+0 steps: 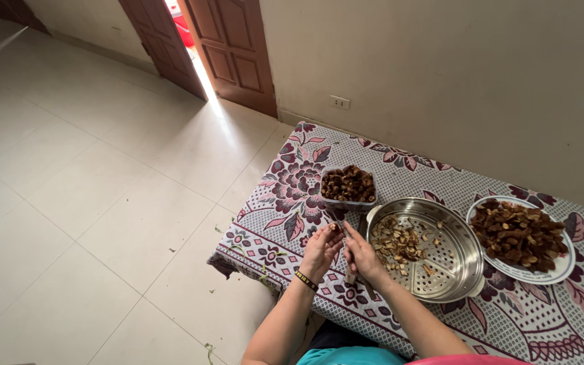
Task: The person peels the skin off small brown fruits using a knife and their hands, placing the peeled fruit into a metal steamer basket and the skins onto a white plate.
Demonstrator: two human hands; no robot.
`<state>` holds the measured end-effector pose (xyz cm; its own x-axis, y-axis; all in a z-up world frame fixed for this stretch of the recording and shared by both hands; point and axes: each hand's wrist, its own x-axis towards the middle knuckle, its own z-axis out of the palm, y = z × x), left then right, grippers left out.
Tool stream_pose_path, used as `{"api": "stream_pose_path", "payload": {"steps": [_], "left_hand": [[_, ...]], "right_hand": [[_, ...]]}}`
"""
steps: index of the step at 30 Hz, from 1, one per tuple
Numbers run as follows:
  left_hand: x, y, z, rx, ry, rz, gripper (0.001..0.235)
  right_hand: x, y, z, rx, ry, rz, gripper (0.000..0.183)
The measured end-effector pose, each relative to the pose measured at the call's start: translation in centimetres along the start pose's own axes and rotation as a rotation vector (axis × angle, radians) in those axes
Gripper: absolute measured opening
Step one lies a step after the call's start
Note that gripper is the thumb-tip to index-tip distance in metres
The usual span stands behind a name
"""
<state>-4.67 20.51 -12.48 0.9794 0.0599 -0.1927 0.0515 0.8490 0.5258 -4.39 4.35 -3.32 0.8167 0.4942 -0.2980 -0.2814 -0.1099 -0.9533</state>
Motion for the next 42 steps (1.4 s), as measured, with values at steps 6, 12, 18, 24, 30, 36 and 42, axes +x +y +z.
{"api": "stream_pose_path", "payload": {"steps": [6,12,18,24,30,36,42], "left_hand": [[1.3,-3.0,1.9,-0.022,-0.15,-0.091,0.023],[3.6,-7.3,6.9,0.033,-0.217,-0.282,0.021],[3.8,-11.4,12.1,0.133,-0.293,-0.333,0.017],[3.6,-12.9,13.6,0.084,-0.267,-0.427,0.017],[3.8,-13.4,13.4,0.164,-0.308,-0.404,0.016],[3.6,-13.1,13.3,0.193,-0.313,-0.354,0.016],[4.0,-13.2,13.6,0.203,-0.293,-0.357,0.015]], "right_hand": [[-2.7,0.8,-1.7,-0.35,0.183,-0.331,0.06],[-6.9,-0.2,-5.7,-0.246,0.316,-0.391,0.06],[-9.3,1.1,-9.9,0.066,0.45,-0.322,0.056],[-10.6,1.9,-14.2,0.547,0.359,-0.224,0.053],[-12.0,0.9,-12.1,-0.071,0.47,-0.139,0.063],[-11.4,0.6,-11.4,-0.074,0.521,-0.2,0.058],[-11.6,-0.7,-11.5,0.108,0.532,-0.169,0.06]]}}
